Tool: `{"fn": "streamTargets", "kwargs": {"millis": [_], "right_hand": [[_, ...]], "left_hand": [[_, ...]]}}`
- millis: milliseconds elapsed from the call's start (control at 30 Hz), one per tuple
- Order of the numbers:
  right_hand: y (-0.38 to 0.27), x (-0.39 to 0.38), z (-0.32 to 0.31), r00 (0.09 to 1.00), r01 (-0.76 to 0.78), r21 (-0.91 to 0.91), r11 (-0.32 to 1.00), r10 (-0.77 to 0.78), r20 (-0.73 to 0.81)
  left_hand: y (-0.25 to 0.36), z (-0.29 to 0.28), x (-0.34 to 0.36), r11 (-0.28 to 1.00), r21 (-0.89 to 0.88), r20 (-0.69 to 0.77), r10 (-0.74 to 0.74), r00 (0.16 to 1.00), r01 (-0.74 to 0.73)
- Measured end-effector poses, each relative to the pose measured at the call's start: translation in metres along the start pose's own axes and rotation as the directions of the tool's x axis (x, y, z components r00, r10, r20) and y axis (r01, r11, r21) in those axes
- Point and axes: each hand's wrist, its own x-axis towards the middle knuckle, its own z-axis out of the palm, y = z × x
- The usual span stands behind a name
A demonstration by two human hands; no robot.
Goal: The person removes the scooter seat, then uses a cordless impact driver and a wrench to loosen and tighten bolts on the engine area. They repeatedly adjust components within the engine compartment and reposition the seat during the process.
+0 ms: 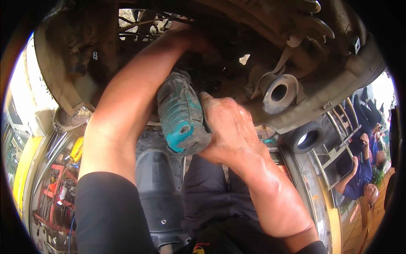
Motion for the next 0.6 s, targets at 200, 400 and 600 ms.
{"fn": "streamTargets", "kwargs": {"millis": [200,400,600], "right_hand": [[-0.009,0.008,-0.008,0.997,0.013,-0.091,0.996,-0.006,0.074],[-0.018,0.014,-0.016,0.991,0.002,-0.161,0.987,0.02,0.132],[-0.024,0.016,-0.017,0.987,0.011,-0.241,0.97,0.028,0.156]], "left_hand": [[0.001,-0.001,0.011,1.0,0.001,-0.022,0.02,1.0,-0.02],[-0.004,0.0,0.005,1.0,-0.011,-0.032,0.016,0.999,-0.017],[-0.006,0.002,0.003,1.0,-0.013,-0.044,0.007,0.999,-0.007]]}}
